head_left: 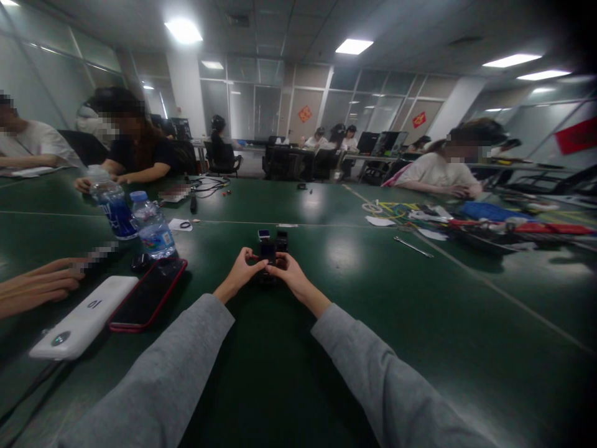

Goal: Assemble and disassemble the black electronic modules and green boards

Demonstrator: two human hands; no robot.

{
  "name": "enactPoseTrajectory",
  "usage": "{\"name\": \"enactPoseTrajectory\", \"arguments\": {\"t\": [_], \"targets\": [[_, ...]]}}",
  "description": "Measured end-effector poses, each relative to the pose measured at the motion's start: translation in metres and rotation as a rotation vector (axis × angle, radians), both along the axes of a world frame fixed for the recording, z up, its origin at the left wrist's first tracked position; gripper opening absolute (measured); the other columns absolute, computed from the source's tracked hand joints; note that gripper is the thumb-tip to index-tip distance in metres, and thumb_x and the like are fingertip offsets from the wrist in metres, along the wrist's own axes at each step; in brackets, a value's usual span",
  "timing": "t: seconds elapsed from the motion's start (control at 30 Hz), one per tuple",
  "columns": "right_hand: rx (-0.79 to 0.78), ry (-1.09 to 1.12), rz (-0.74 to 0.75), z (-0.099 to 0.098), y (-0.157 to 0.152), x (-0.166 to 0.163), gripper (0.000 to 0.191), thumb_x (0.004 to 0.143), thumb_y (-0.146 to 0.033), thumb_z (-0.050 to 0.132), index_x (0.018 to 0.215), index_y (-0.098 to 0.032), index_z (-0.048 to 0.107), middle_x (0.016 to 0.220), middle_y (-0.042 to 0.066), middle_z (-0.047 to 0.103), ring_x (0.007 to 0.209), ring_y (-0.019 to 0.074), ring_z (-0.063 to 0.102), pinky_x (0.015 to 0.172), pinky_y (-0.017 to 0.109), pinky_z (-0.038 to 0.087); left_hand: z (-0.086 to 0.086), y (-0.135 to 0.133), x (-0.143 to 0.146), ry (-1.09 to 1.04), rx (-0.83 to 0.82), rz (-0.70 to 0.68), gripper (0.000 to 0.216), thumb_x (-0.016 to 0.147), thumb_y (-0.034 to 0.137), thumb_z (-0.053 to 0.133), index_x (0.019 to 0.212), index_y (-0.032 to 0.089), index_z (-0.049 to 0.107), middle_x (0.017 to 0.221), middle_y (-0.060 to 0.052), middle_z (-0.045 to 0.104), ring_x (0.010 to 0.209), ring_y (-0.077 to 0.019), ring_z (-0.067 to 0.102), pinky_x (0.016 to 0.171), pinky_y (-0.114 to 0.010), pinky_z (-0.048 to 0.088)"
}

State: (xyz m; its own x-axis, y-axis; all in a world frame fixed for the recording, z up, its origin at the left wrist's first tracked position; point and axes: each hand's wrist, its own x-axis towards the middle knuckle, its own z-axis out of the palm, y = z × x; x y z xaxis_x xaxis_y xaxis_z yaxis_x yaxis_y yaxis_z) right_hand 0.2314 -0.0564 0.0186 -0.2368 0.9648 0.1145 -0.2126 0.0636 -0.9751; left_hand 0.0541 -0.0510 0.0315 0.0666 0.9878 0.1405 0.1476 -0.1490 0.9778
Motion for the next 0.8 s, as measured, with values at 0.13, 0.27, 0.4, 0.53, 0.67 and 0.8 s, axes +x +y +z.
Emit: {"name": "enactPoseTrajectory", "arguments": {"t": [0.13, 0.27, 0.4, 0.53, 0.67, 0.8], "targets": [[0.003, -0.008, 0.002, -0.0045, 0.0027, 0.0017, 0.062, 0.063, -0.036, 0.089, 0.111, -0.019, 0.053, 0.105, 0.007, 0.063, 0.102, 0.0238, 0.060, 0.091, 0.038, 0.048, -0.0019, 0.0007, 0.0005, -0.013, 0.002, -0.006, 0.045, 0.067, 0.043, 0.075, 0.094, 0.020, 0.047, 0.099, -0.005, 0.059, 0.095, -0.0195, 0.058, 0.083, -0.034, 0.046], [-0.015, 0.022, -0.011, -0.0051, 0.0043, 0.0032, 0.064, 0.059, -0.035, 0.091, 0.110, -0.019, 0.054, 0.101, 0.006, 0.064, 0.101, 0.0233, 0.060, 0.090, 0.037, 0.048, -0.0018, 0.0007, -0.0001, -0.069, -0.007, -0.035, 0.048, 0.065, 0.045, 0.077, 0.091, 0.020, 0.046, 0.097, -0.004, 0.061, 0.091, -0.0174, 0.059, 0.076, -0.029, 0.047], [-0.054, 0.094, -0.006, -0.0009, 0.0030, 0.0031, 0.064, 0.057, -0.033, 0.091, 0.108, -0.019, 0.054, 0.101, 0.006, 0.064, 0.100, 0.0229, 0.060, 0.091, 0.036, 0.047, -0.0014, 0.0029, -0.0022, -0.149, -0.082, -0.106, 0.049, 0.066, 0.049, 0.076, 0.090, 0.021, 0.043, 0.092, 0.001, 0.061, 0.060, -0.0075, 0.053, 0.050, -0.019, 0.036], [-0.076, 0.122, -0.002, 0.0034, 0.0009, 0.0022, 0.064, 0.055, -0.032, 0.091, 0.105, -0.019, 0.054, 0.100, 0.005, 0.063, 0.099, 0.0230, 0.060, 0.092, 0.036, 0.047, -0.0013, 0.0048, -0.0035, -0.199, -0.126, -0.132, 0.052, 0.064, 0.050, 0.077, 0.089, 0.022, 0.040, 0.087, 0.004, 0.059, 0.047, -0.0022, 0.040, 0.040, -0.017, 0.023], [-0.073, 0.100, 0.000, 0.0044, 0.0003, 0.0021, 0.065, 0.055, -0.033, 0.091, 0.106, -0.019, 0.054, 0.100, 0.006, 0.063, 0.100, 0.0231, 0.060, 0.091, 0.035, 0.047, -0.0001, 0.0039, -0.0034, -0.199, -0.140, -0.117, 0.052, 0.063, 0.049, 0.077, 0.088, 0.022, 0.040, 0.089, 0.003, 0.061, 0.053, -0.0044, 0.048, 0.043, -0.017, 0.028], [-0.065, 0.097, 0.001, 0.0023, 0.0010, 0.0022, 0.065, 0.056, -0.032, 0.091, 0.107, -0.018, 0.054, 0.100, 0.006, 0.063, 0.099, 0.0228, 0.060, 0.090, 0.036, 0.048, 0.0002, 0.0036, -0.0037, -0.183, -0.142, -0.089, 0.051, 0.062, 0.048, 0.078, 0.087, 0.022, 0.042, 0.092, 0.000, 0.063, 0.065, -0.0095, 0.057, 0.052, -0.018, 0.038]]}}
